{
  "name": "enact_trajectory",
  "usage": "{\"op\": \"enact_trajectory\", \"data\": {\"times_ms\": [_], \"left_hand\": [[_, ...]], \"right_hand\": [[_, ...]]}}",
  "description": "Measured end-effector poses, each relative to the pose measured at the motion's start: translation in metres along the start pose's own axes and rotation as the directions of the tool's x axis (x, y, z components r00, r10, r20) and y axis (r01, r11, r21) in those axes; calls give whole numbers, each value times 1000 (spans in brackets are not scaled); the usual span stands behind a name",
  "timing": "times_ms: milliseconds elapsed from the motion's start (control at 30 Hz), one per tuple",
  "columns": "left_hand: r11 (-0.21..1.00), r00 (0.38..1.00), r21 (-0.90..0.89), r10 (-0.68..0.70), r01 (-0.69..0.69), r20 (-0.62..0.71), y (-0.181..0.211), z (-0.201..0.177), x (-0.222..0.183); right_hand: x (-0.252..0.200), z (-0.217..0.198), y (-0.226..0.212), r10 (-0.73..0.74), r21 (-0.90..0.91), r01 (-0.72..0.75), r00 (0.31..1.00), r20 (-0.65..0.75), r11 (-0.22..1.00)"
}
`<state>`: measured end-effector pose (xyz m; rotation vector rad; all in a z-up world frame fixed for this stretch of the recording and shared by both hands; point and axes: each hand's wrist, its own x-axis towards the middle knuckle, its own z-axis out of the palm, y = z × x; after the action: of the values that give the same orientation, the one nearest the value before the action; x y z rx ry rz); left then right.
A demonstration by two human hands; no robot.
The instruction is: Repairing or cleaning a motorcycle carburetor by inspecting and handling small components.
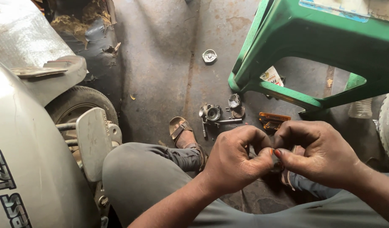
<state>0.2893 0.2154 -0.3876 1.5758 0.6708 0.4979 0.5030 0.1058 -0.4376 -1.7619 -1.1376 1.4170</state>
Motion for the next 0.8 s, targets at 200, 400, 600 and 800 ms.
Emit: {"op": "enact_trajectory", "data": {"times_ms": [200, 400, 600, 800], "left_hand": [[999, 999, 24, -45, 45, 10, 1, 0, 0], [998, 1000, 60, -10, 10, 4, -2, 1, -1], [992, 1000, 123, -17, 17, -2, 2, 5, -3], [989, 988, -14, -146, 146, -56, -5, 12, -6]], "right_hand": [[1, 3, -21, -178, -54, 178, 984, 9, 982], [0, 2, -6, -224, -28, 225, 974, 40, 974], [-1, 7, -7, -271, -113, 271, 962, 10, 956], [2, 16, -37, -274, -153, 258, 957, -92, 954]]}}
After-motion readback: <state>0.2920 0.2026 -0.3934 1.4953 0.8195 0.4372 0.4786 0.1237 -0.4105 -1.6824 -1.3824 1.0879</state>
